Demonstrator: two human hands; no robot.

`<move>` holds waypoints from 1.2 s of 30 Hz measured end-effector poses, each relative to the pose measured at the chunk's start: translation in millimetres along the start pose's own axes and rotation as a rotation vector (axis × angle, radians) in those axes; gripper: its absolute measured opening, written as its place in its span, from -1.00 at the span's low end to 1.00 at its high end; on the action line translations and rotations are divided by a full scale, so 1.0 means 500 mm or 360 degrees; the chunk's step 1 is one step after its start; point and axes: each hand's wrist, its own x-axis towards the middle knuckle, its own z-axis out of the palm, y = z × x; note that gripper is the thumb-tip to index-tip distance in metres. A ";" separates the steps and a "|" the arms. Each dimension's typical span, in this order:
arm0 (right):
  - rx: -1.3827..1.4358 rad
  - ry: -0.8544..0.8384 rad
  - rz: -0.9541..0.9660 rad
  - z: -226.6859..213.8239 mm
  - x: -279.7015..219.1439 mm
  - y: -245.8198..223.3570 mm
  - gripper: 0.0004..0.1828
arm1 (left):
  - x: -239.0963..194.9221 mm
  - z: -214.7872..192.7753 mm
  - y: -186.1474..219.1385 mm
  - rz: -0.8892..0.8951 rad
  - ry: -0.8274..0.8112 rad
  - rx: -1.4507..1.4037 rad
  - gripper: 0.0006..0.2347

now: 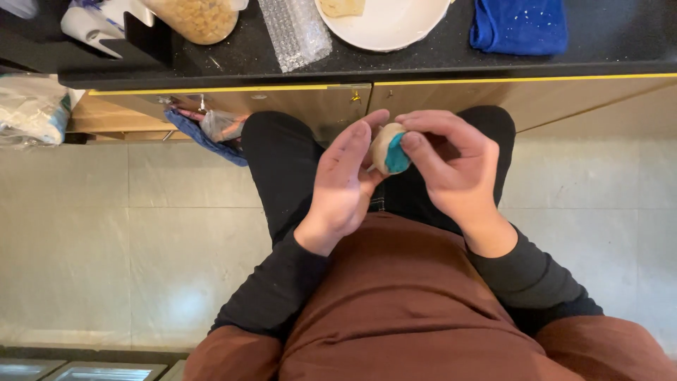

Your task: Shaping dough into a cup, adding colored filling with chopsticks, and rolling it into a ball.

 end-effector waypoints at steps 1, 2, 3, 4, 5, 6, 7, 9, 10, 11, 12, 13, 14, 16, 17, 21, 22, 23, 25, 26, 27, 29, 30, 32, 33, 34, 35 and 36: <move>0.0003 0.0000 0.0001 0.010 -0.006 0.006 -0.89 | -0.002 0.011 -0.001 0.0001 0.0002 0.0002 -0.67; -0.0112 -0.0047 -0.0029 0.020 -0.013 0.011 -0.89 | -0.004 0.021 -0.002 -0.0142 0.0010 -0.0119 -0.62; -0.0226 -0.0094 -0.0058 0.031 -0.020 0.017 -0.88 | -0.007 0.030 -0.003 -0.0283 0.0018 -0.0240 -0.56; -0.0221 -0.0098 -0.0055 0.028 -0.017 0.017 -0.88 | 0.008 0.006 -0.023 -0.0283 0.0024 -0.0239 -0.56; -0.0374 -0.0183 -0.0065 0.023 -0.013 0.018 -0.90 | 0.024 -0.017 -0.043 -0.0401 0.0201 -0.0376 -0.65; -0.0533 -0.0264 -0.0077 0.018 -0.008 0.019 -0.90 | 0.041 -0.040 -0.064 -0.0522 0.0372 -0.0513 -0.70; -0.0535 -0.0263 -0.0075 0.015 -0.009 0.022 -0.90 | 0.041 -0.031 -0.051 -0.0525 0.0372 -0.0513 -0.70; -0.0683 -0.0329 -0.0301 0.009 -0.008 0.027 -0.73 | 0.040 -0.015 -0.024 -0.0491 0.0544 -0.0611 -0.70; -0.0681 -0.0334 -0.0289 0.012 -0.011 0.034 -0.73 | 0.042 -0.027 -0.035 -0.0498 0.0555 -0.0613 -0.70; -0.0738 -0.0346 -0.0350 0.015 -0.015 0.040 -0.72 | 0.044 -0.038 -0.046 -0.0422 0.0454 -0.0601 -0.69; -0.0798 -0.0352 -0.0416 0.017 -0.016 0.048 -0.70 | 0.050 -0.049 -0.056 -0.0345 0.0345 -0.0587 -0.68; -0.0800 -0.0353 -0.0411 0.020 -0.019 0.050 -0.70 | 0.048 -0.048 -0.058 -0.0349 0.0347 -0.0587 -0.68; -0.0839 -0.0328 -0.0458 0.023 -0.019 0.053 -0.73 | 0.049 -0.047 -0.059 -0.0328 0.0385 -0.0530 -0.70; -0.0872 -0.0309 -0.0502 0.031 -0.021 0.059 -0.76 | 0.048 -0.045 -0.061 -0.0305 0.0431 -0.0473 -0.71; -0.0901 -0.0257 -0.0576 0.036 -0.023 0.063 -0.80 | 0.046 -0.045 -0.063 -0.0226 0.0461 -0.0419 -0.73; -0.0894 -0.0157 -0.0637 0.047 -0.026 0.076 -0.84 | 0.060 -0.055 -0.086 0.0059 0.0510 -0.0272 -0.74; -0.0892 -0.0157 -0.0642 0.045 -0.025 0.077 -0.84 | 0.060 -0.060 -0.087 0.0064 0.0509 -0.0272 -0.74; -0.0798 -0.0167 -0.0608 0.042 -0.024 0.077 -0.83 | 0.059 -0.064 -0.087 0.0065 0.0455 -0.0264 -0.73; -0.0700 -0.0178 -0.0576 0.038 -0.019 0.069 -0.81 | 0.056 -0.054 -0.069 0.0070 0.0402 -0.0253 -0.72; -0.0598 -0.0191 -0.0463 0.035 -0.019 0.057 -0.80 | 0.048 -0.040 -0.053 0.0123 0.0351 -0.0201 -0.69; -0.0497 -0.0204 -0.0350 0.031 -0.020 0.046 -0.76 | 0.041 -0.026 -0.037 0.0176 0.0301 -0.0150 -0.67; -0.0466 -0.0155 -0.0354 0.038 -0.023 0.047 -0.78 | 0.030 -0.024 -0.039 0.0239 0.0328 -0.0048 -0.66; -0.0439 -0.0099 -0.0379 0.040 -0.020 0.049 -0.81 | 0.031 -0.021 -0.038 0.0315 0.0339 0.0051 -0.65; -0.0416 -0.0071 -0.0377 0.044 -0.024 0.054 -0.83 | 0.025 -0.023 -0.044 0.0351 0.0331 0.0143 -0.68; -0.0388 -0.0048 -0.0375 0.047 -0.026 0.057 -0.85 | 0.021 -0.025 -0.047 0.0390 0.0329 0.0235 -0.72; -0.0384 -0.0052 -0.0377 0.050 -0.030 0.065 -0.85 | 0.017 -0.013 -0.040 0.0394 0.0333 0.0236 -0.72; -0.0395 -0.0018 -0.0406 0.054 -0.033 0.073 -0.85 | 0.012 -0.001 -0.033 0.0421 0.0386 0.0318 -0.77; -0.0406 0.0017 -0.0426 0.058 -0.040 0.080 -0.85 | 0.005 0.010 -0.026 0.0441 0.0443 0.0402 -0.81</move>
